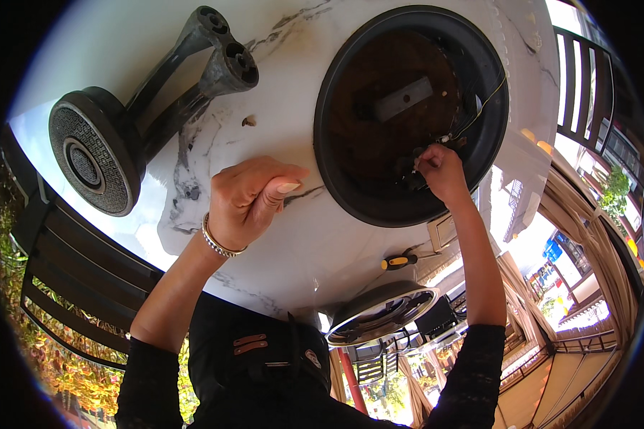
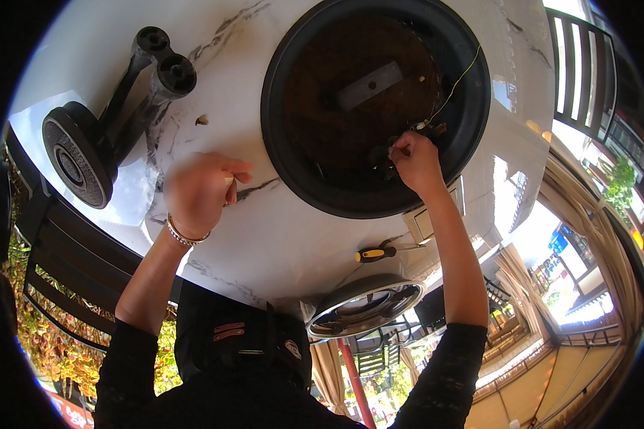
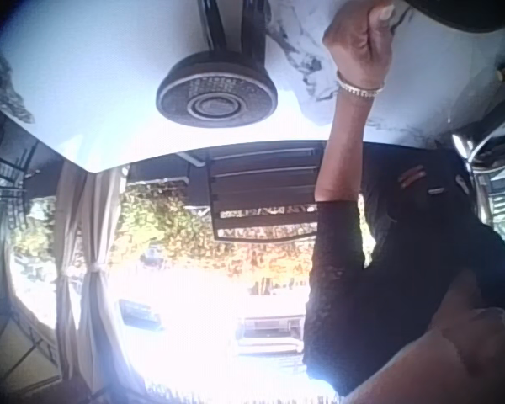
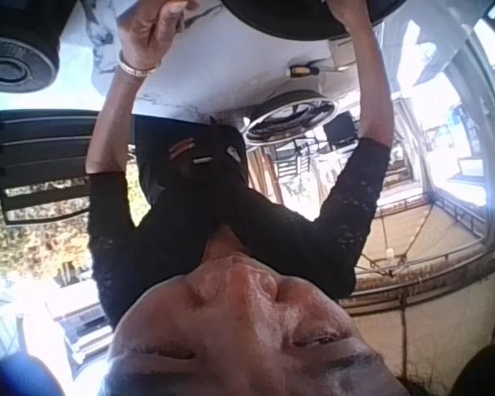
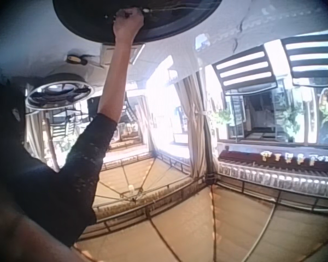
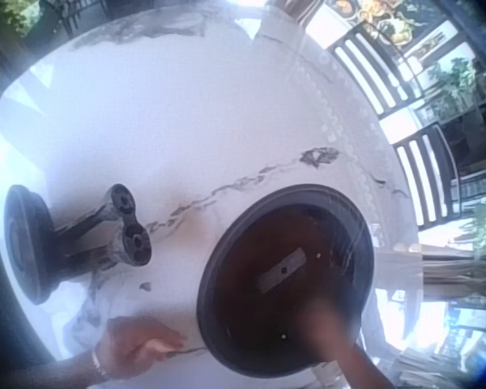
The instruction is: The person assembles a small tabletop fan on a marble-topped outdoor table. They thread a wire through the fan base, insert the fan motor housing, and secure it with a screwdriver. The person then places a metal bowl on the table and adjusts a small box.
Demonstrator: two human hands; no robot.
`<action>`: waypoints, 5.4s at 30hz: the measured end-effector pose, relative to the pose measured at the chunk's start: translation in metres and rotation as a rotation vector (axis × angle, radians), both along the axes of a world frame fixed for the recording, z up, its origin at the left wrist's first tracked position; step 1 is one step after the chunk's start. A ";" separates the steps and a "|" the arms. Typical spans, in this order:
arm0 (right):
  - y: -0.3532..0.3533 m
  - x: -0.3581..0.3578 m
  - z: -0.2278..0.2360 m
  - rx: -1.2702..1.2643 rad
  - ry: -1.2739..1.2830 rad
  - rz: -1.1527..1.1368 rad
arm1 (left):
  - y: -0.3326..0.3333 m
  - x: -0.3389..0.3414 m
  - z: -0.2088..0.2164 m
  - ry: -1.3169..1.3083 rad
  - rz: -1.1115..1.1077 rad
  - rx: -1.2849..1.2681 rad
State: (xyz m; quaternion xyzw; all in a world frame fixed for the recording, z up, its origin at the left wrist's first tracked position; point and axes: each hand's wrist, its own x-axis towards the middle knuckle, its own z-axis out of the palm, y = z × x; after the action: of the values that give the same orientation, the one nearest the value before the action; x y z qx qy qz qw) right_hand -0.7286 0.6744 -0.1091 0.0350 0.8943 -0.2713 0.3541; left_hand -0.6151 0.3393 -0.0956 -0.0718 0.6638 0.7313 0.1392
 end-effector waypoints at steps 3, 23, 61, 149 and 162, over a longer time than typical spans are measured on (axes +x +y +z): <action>0.001 0.001 0.000 0.036 0.012 0.022 | 0.000 -0.001 0.001 0.006 0.001 -0.005; -0.009 0.005 0.007 0.136 0.012 0.282 | -0.001 -0.017 0.011 0.250 0.078 -0.112; -0.027 -0.003 0.008 0.489 -0.121 0.526 | 0.002 -0.018 0.015 0.207 0.118 -0.132; -0.027 0.011 0.022 0.243 0.170 0.431 | 0.002 -0.020 0.013 0.285 0.108 -0.176; -0.050 -0.015 0.043 0.098 0.048 0.118 | 0.003 -0.019 0.010 0.296 0.132 -0.136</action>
State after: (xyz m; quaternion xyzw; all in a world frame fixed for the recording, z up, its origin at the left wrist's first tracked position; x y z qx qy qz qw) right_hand -0.7432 0.6248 -0.0666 -0.0070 0.9153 -0.2068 0.3457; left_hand -0.6342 0.3427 -0.0857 -0.0162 0.7187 0.6950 -0.0136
